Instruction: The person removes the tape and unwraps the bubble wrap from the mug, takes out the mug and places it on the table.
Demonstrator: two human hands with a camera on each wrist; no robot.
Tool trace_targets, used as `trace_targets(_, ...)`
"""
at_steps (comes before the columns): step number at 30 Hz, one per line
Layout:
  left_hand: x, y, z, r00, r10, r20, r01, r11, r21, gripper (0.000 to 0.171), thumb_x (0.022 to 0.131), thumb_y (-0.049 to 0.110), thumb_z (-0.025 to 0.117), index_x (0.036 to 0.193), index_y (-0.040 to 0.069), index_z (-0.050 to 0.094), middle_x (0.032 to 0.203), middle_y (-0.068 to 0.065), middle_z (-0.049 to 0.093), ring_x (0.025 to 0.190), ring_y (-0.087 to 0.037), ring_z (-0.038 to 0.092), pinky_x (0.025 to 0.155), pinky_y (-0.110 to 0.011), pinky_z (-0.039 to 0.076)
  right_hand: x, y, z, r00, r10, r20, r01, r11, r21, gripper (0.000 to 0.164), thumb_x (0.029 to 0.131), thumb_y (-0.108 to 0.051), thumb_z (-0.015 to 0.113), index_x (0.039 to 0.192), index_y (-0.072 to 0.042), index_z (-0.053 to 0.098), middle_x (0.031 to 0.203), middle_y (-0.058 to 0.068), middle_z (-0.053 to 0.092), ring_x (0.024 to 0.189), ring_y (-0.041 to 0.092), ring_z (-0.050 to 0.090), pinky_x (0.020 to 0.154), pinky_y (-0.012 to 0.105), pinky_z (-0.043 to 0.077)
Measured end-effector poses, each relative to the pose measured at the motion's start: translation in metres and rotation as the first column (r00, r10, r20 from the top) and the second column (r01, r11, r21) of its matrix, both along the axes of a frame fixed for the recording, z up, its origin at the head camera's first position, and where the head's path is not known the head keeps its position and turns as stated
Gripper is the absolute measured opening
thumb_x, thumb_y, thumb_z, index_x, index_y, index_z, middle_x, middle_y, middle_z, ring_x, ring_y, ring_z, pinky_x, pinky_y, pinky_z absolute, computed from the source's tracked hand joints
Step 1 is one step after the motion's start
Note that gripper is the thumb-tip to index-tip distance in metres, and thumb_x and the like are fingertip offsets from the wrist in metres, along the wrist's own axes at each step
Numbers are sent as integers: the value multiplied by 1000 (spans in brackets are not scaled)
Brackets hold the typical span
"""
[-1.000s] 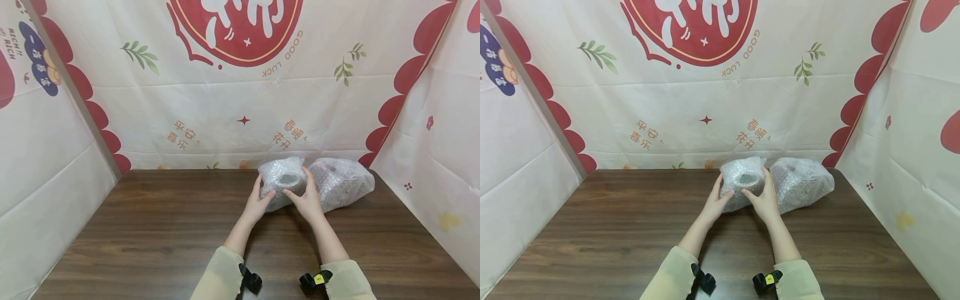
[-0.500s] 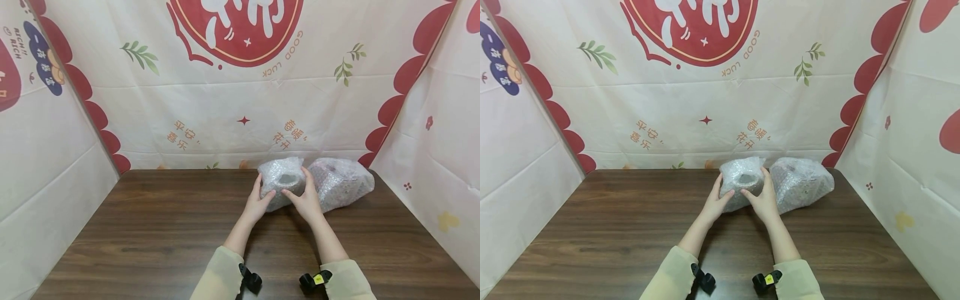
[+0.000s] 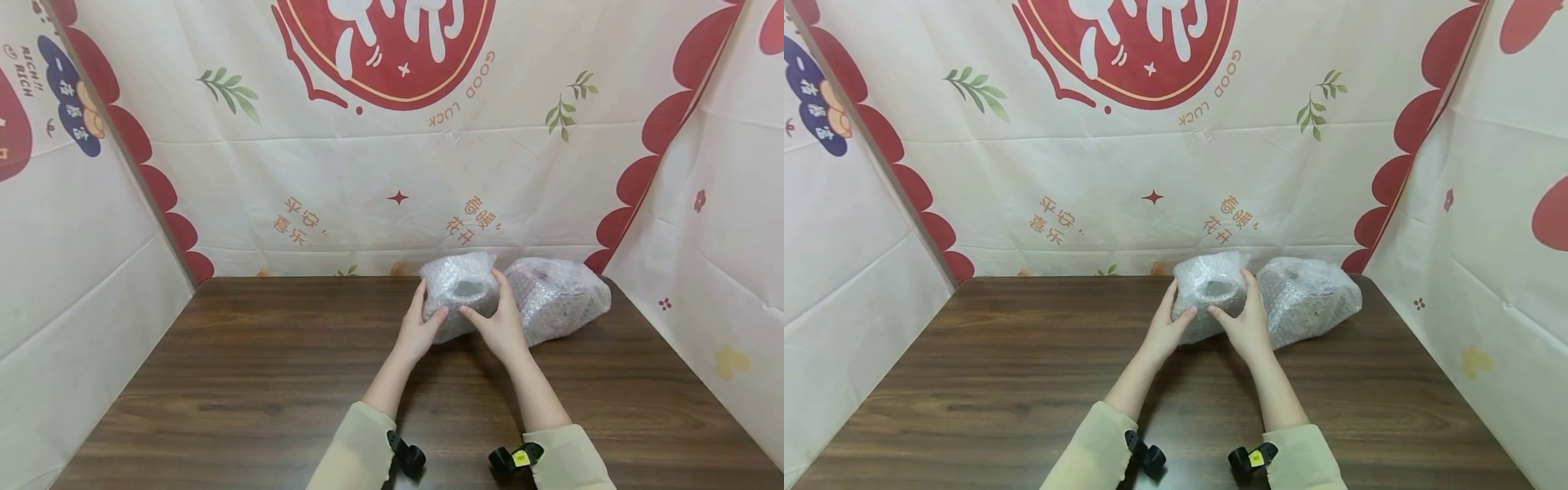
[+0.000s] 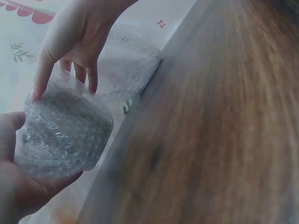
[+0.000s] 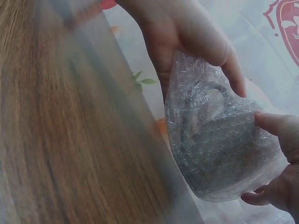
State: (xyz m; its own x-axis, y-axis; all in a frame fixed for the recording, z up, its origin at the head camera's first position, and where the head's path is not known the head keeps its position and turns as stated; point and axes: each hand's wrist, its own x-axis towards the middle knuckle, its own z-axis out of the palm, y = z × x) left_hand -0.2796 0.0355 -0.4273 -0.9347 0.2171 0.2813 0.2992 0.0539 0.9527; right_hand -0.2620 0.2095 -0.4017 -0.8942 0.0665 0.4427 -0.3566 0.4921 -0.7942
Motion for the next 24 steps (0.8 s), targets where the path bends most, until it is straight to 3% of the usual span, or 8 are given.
trace_targets(19, 10, -7, 24, 999, -4, -54, 4, 1000, -5, 71, 96, 24, 58, 154, 17, 17, 136, -19, 51, 115, -30, 56, 90, -42, 49, 13, -7, 22, 999, -37, -37, 36, 999, -13, 94, 80, -22, 80, 151, -10, 19, 152, 22, 24, 139, 41, 19, 108, 60, 19)
trace_targets(24, 16, -8, 32, 997, -7, -79, 7, 1000, -2, 71, 96, 22, 58, 154, 17, 17, 136, -18, 50, 116, -31, 55, 91, -42, 49, 20, -8, 30, 998, -43, -46, 43, 999, -20, 93, 80, -21, 80, 151, -12, 20, 152, 20, 24, 137, 41, 23, 103, 63, 27)
